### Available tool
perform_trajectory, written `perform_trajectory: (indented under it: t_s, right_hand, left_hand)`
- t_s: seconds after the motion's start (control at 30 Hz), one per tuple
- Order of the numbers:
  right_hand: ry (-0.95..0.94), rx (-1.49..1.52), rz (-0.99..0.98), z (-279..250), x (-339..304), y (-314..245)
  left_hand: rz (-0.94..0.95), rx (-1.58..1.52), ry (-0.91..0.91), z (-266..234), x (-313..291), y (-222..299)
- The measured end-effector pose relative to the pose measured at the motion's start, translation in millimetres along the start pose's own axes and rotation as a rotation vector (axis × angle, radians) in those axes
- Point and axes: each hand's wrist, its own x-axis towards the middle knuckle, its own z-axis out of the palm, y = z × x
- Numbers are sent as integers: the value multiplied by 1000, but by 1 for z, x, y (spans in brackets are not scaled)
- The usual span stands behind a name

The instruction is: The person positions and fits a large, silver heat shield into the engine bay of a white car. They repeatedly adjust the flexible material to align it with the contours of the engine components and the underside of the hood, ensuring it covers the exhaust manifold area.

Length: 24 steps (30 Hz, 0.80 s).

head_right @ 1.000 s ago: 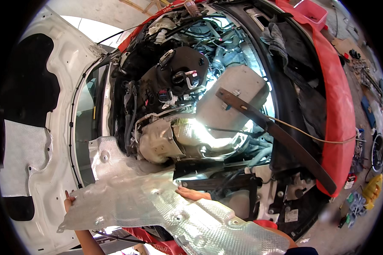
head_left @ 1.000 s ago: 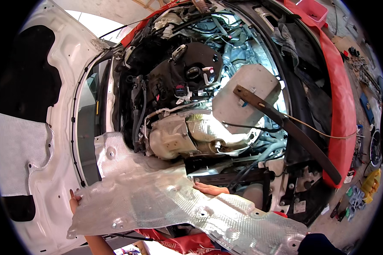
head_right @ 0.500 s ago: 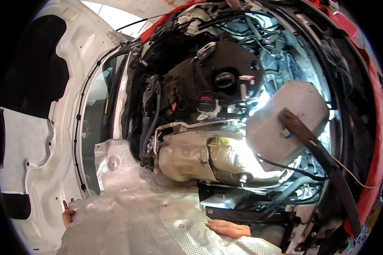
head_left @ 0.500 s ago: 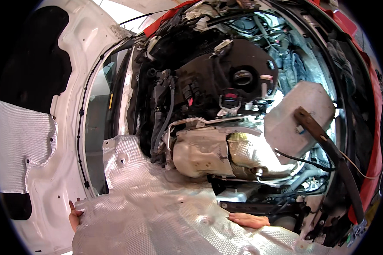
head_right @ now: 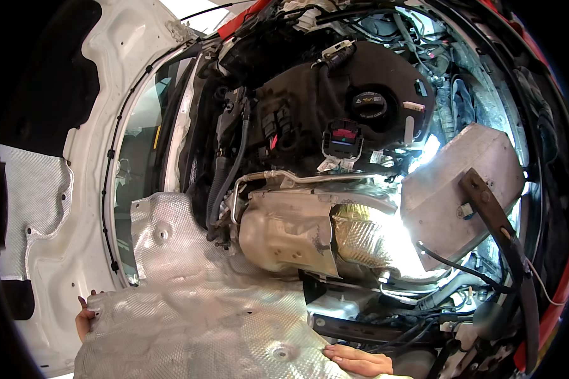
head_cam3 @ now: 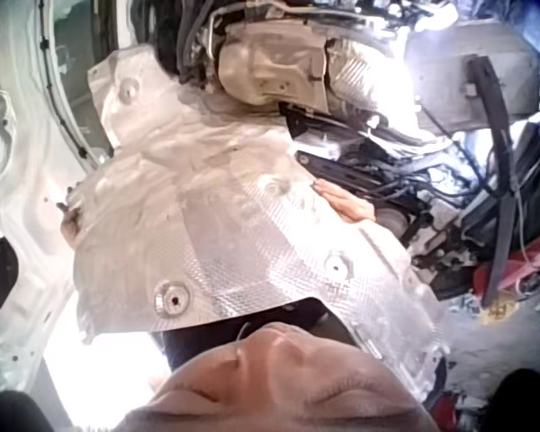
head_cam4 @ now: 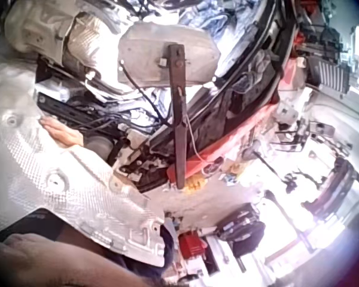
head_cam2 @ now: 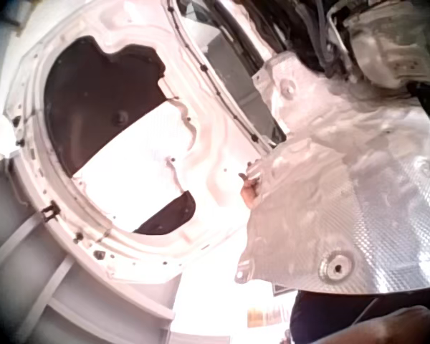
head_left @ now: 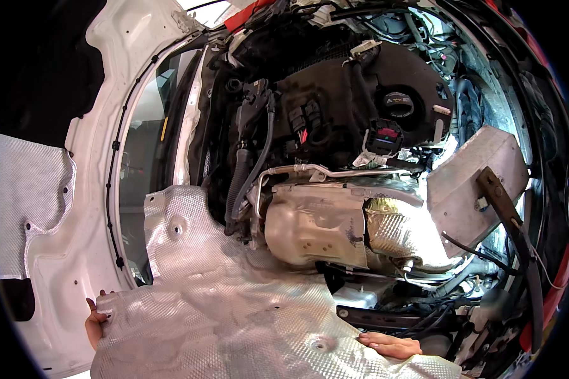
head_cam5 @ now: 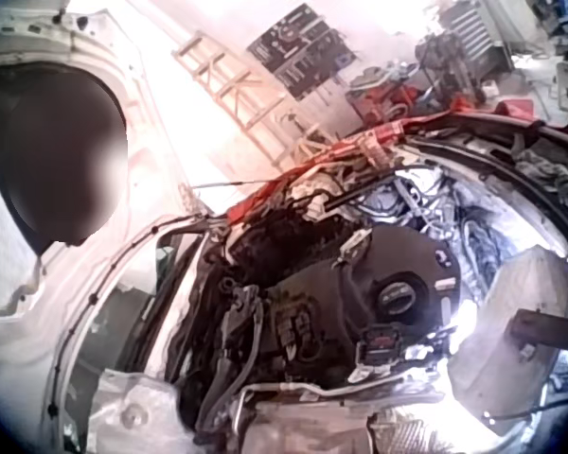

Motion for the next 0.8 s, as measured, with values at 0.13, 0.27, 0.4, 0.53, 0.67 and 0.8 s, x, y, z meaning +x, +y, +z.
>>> perform_trajectory:
  t_s: [0.13, 0.27, 0.4, 0.53, 0.67, 0.8]
  right_hand:
    - [-61, 4, 112, -2, 1, -7]
    - [-187, 84, -52, -27, -3, 14]
    - [-236, 132, -102, -38, -25, 41]
    - [-365, 136, -151, -46, -53, 92]
    - [-442, 77, -27, -27, -14, 38]
    - [-178, -94, 26, 0, 10, -27]
  left_hand:
    - [-112, -35, -22, -20, 22, 10]
    - [-272, -81, -83, -32, 30, 14]
    - [57, 62, -27, -11, -10, 3]
    - [-17, 64, -111, -34, 21, 11]
    - [-17, 90, -147, -26, 34, 17]
    - [6, 136, -155, -11, 22, 15]
